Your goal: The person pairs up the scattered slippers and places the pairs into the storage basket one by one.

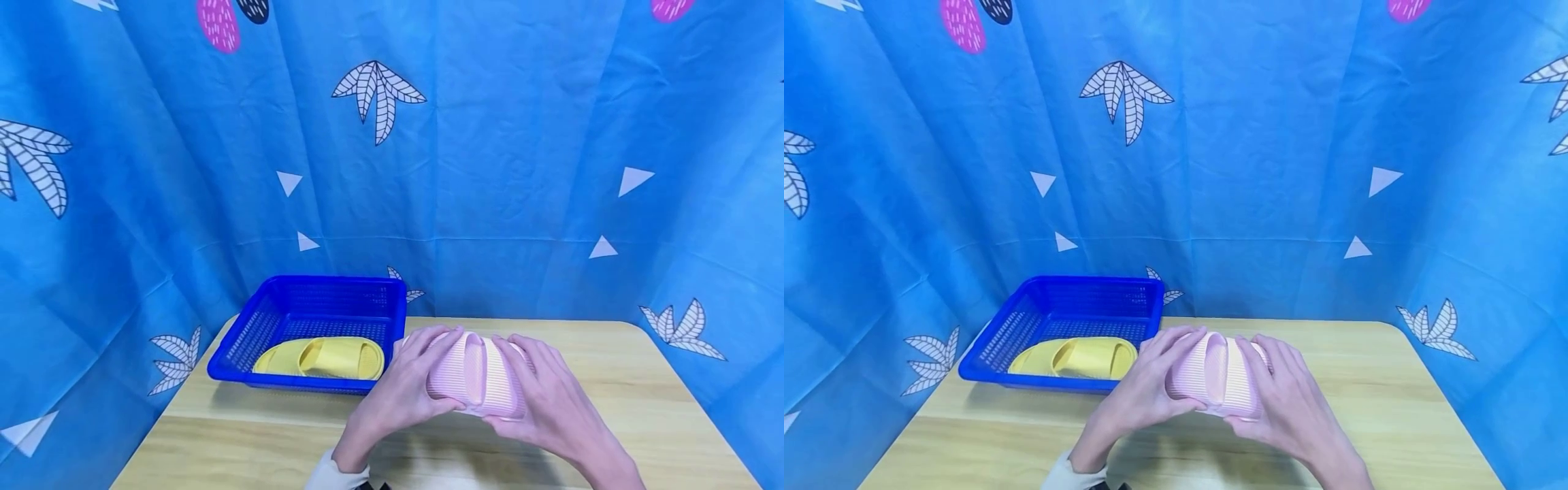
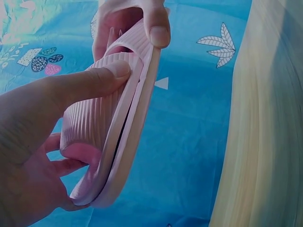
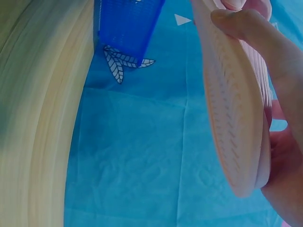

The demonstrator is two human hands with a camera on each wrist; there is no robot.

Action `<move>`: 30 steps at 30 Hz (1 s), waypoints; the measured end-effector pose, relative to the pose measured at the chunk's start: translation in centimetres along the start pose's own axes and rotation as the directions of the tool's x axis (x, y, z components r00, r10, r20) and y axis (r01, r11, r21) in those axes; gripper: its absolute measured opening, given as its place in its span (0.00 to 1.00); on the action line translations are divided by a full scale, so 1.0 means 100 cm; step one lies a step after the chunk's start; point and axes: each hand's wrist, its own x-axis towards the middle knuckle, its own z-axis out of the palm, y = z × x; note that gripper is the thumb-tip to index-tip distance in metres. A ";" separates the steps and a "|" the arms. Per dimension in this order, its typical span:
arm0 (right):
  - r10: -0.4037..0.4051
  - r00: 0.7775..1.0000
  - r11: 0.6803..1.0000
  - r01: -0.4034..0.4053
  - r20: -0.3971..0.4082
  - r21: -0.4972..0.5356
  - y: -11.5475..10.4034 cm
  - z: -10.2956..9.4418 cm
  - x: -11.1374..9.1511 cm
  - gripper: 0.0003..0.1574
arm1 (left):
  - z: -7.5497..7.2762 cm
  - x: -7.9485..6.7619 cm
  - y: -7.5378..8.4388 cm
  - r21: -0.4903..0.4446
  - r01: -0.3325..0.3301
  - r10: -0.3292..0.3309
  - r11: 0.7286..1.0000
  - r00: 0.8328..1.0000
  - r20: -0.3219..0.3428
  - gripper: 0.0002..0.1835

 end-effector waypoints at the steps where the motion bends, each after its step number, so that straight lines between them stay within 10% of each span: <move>1: 0.008 1.000 1.000 -0.008 0.007 0.006 0.000 0.000 -0.001 0.70 | 0.000 0.000 0.000 0.006 0.000 0.000 1.000 1.000 0.003 0.58; 17: 0.041 0.999 0.997 -0.041 0.012 0.058 0.007 0.001 -0.001 0.69 | -0.007 -0.001 -0.008 0.063 0.006 -0.007 0.998 1.000 0.006 0.52; 30: 0.066 0.998 0.995 -0.067 0.018 0.068 0.016 -0.001 -0.003 0.69 | -0.020 -0.032 -0.034 0.124 0.117 -0.088 0.985 0.972 -0.219 0.25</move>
